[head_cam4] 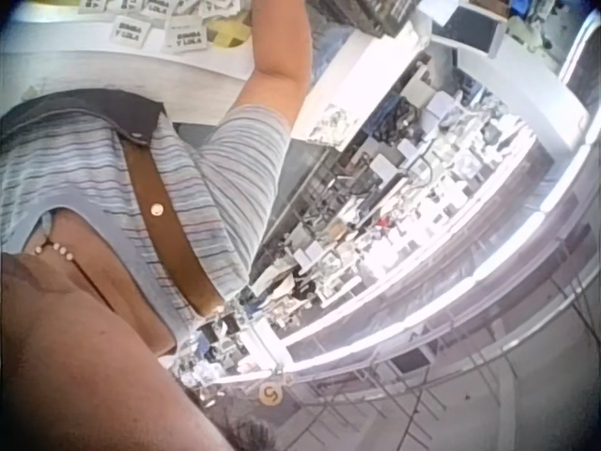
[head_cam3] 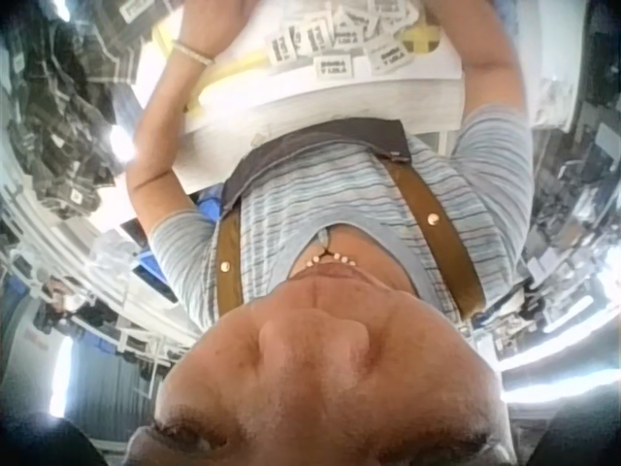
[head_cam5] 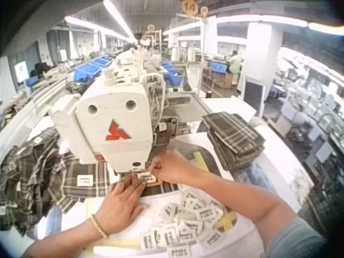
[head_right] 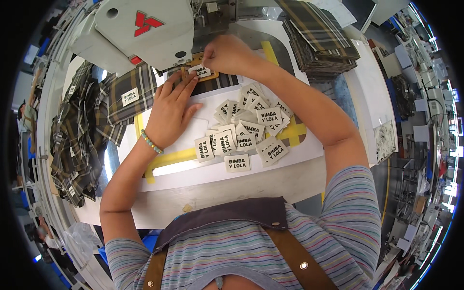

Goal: The person repeatedly picks up small rectangular fabric labels and plaid fabric pieces, aligns them under a sewing machine presser foot, and stitches them together. The finished items are moved to a stack on the left side of the table.

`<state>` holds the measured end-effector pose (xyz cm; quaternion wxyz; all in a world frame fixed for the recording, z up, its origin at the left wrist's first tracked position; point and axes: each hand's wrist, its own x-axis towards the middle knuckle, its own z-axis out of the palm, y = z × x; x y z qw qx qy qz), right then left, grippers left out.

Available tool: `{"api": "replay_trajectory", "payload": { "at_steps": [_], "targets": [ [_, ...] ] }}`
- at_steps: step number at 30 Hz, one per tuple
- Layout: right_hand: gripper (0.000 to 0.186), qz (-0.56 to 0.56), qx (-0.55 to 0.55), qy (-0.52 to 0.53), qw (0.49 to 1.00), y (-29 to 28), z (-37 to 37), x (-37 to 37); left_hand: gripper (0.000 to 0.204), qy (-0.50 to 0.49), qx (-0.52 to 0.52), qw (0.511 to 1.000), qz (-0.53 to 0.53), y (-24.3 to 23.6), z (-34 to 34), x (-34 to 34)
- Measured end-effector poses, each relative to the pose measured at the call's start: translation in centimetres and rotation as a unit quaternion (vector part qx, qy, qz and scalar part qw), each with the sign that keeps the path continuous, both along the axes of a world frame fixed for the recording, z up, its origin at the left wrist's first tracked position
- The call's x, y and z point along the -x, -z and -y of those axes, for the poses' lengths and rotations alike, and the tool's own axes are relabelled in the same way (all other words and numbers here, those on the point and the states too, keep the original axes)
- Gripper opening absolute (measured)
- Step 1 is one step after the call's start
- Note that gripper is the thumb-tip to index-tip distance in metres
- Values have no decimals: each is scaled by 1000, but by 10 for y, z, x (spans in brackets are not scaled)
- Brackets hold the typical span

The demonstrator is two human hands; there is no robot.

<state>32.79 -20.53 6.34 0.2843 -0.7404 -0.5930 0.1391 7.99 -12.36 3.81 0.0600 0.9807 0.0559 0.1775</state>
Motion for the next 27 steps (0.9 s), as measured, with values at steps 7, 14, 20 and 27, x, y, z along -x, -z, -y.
{"api": "replay_trajectory", "payload": {
  "at_steps": [7, 14, 20, 27],
  "targets": [
    [21, 198, -136, -128, 962, -4, 32, -8, 59, 10, 74, 996, 53, 6, -9, -3],
    [28, 287, -102, -198, 932, 7, 42, -1, 55, 5, 51, 998, 39, 4, -9, -5],
    [27, 307, -58, -167, 935, 3, 37, 14, 57, 21, 35, 998, 45, 8, -13, -8],
    [37, 134, -155, -192, 960, 31, 32, 15, 39, 3, 2, 996, 90, -2, -23, 3]
  ]
}}
